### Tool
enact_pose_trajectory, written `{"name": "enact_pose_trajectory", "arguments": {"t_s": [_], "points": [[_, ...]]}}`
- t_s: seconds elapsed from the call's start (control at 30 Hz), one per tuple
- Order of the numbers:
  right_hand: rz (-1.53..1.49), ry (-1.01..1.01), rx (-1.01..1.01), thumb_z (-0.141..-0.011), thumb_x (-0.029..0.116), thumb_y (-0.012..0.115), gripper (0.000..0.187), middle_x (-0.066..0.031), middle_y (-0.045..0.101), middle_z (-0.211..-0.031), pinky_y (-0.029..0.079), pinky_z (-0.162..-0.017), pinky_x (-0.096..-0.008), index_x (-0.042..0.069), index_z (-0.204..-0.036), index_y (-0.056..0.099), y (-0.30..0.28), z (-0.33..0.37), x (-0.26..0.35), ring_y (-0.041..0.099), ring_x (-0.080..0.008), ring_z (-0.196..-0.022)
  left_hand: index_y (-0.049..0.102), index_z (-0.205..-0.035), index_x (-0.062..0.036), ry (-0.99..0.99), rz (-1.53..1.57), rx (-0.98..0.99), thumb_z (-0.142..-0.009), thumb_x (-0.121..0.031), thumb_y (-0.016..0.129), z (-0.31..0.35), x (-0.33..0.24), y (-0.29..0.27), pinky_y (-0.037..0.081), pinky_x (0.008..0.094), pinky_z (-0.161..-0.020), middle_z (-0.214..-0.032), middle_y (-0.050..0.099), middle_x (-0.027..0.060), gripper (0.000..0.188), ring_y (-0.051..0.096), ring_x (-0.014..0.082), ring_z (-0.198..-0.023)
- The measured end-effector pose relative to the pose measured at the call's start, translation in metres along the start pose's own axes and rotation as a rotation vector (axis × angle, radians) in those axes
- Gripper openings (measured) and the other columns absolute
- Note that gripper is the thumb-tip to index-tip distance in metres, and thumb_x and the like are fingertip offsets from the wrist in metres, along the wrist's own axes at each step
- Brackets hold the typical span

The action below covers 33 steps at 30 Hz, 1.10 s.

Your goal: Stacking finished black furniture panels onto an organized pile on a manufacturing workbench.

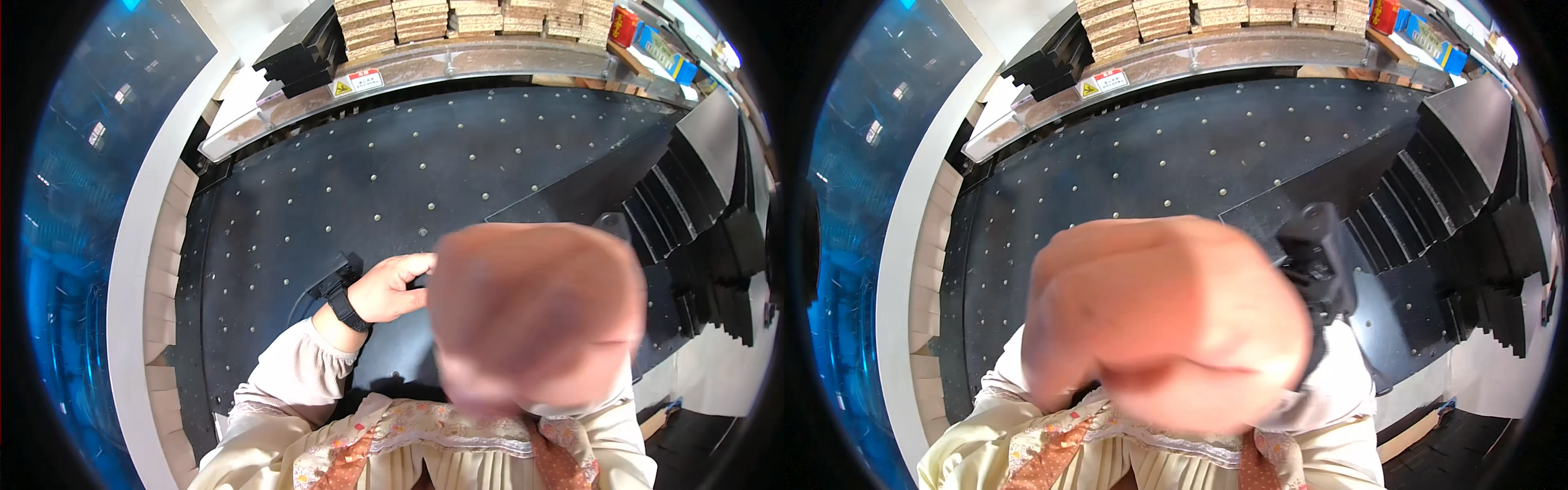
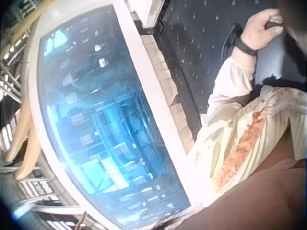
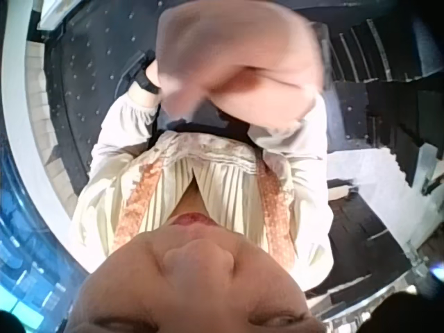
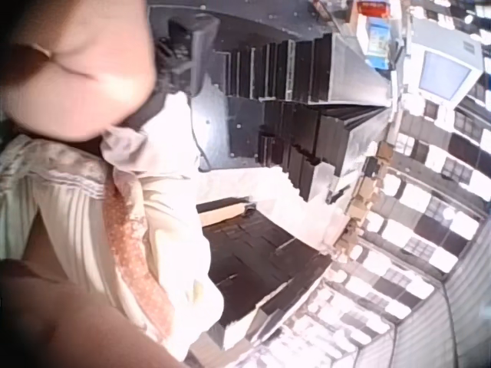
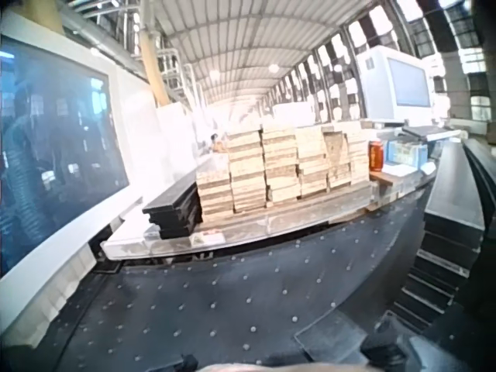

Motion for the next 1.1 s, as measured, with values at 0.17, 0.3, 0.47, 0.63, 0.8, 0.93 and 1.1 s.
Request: {"name": "enact_pose_trajectory", "arguments": {"t_s": [0.17,0.3,0.47,0.63,0.8,0.93,1.1], "points": [[0.590,0.167,0.099,-0.071,0.003,0.061,0.014,-0.0076,0.052,-0.070,0.043,-0.059,-0.0360,0.004,-0.085,0.058,0.035,0.019,-0.081,0.053,-0.0284,-0.067,0.052,-0.128,-0.0053,0.041,0.147,-0.060,-0.087,-0.016,0.064,0.014,0.005,-0.009,0.044,0.0315,-0.096,-0.121,0.060,0.0092,0.044,0.057,0.0182,-0.111],[0.801,0.310,0.109,-0.069,0.005,0.061,0.008,-0.0070,0.052,-0.072,0.044,-0.061,-0.0375,0.006,-0.070,0.054,0.044,0.063,-0.125,0.053,-0.0278,-0.073,0.052,-0.128,-0.0051,0.093,0.062,-0.085,-0.084,-0.017,0.065,0.009,-0.007,-0.015,0.044,0.0314,-0.096,-0.122,0.059,0.0100,0.047,0.056,0.0188,-0.112],[0.845,0.302,0.050,-0.071,0.006,0.069,0.021,-0.0111,0.055,-0.081,0.047,-0.068,-0.0384,0.005,-0.090,0.058,0.035,0.076,-0.120,0.058,-0.0304,-0.080,0.048,-0.131,-0.0025,0.053,0.015,-0.133,-0.081,-0.018,0.067,0.013,-0.010,-0.023,0.043,0.0324,-0.097,-0.124,0.058,0.0110,0.055,0.056,0.0193,-0.113],[0.865,0.531,-0.023,-0.076,0.026,0.072,0.026,-0.0135,0.061,-0.076,0.049,-0.064,-0.0397,0.006,-0.089,0.060,0.033,0.102,-0.133,0.062,-0.0324,-0.072,0.047,-0.131,0.0007,-0.002,0.011,-0.057,-0.076,-0.016,0.073,0.017,-0.007,-0.019,0.044,0.0343,-0.097,-0.122,0.059,0.0128,0.062,0.057,0.0205,-0.112],[0.811,0.729,0.094,-0.078,0.042,0.068,0.041,-0.0167,0.063,-0.072,0.050,-0.066,-0.0415,0.002,-0.085,0.064,0.042,0.126,-0.155,0.063,-0.0338,-0.072,0.056,-0.122,-0.0031,0.135,-0.261,0.003,-0.070,-0.019,0.076,0.008,-0.010,-0.011,0.047,0.0358,-0.092,-0.116,0.062,0.0151,0.057,0.061,0.0280,-0.106],[0.802,0.662,0.050,-0.070,0.041,0.074,0.041,-0.0167,0.065,-0.076,0.050,-0.067,-0.0439,0.003,-0.082,0.065,0.047,0.132,-0.166,0.063,-0.0364,-0.075,0.060,-0.117,-0.0035,0.087,-0.328,0.001,-0.061,-0.020,0.076,0.012,-0.014,-0.007,0.047,0.0370,-0.091,-0.114,0.063,0.0154,0.061,0.062,0.0295,-0.105],[0.543,0.920,0.033,-0.060,0.031,0.076,0.037,-0.0171,0.066,-0.076,0.051,-0.069,-0.0409,-0.001,-0.075,0.067,0.052,0.133,-0.168,0.065,-0.0334,-0.074,0.058,-0.119,0.0005,0.042,0.077,-0.008,-0.058,-0.011,0.065,0.015,-0.005,0.006,0.045,0.0374,-0.096,-0.113,0.063,0.0169,0.063,0.061,0.0281,-0.108]]}}
Point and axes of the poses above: each hand's wrist, its own z-axis away from the middle knuckle, its own y-axis out of the palm, x = y × z, the point moved 9 cm from there along -z, towards the middle knuckle
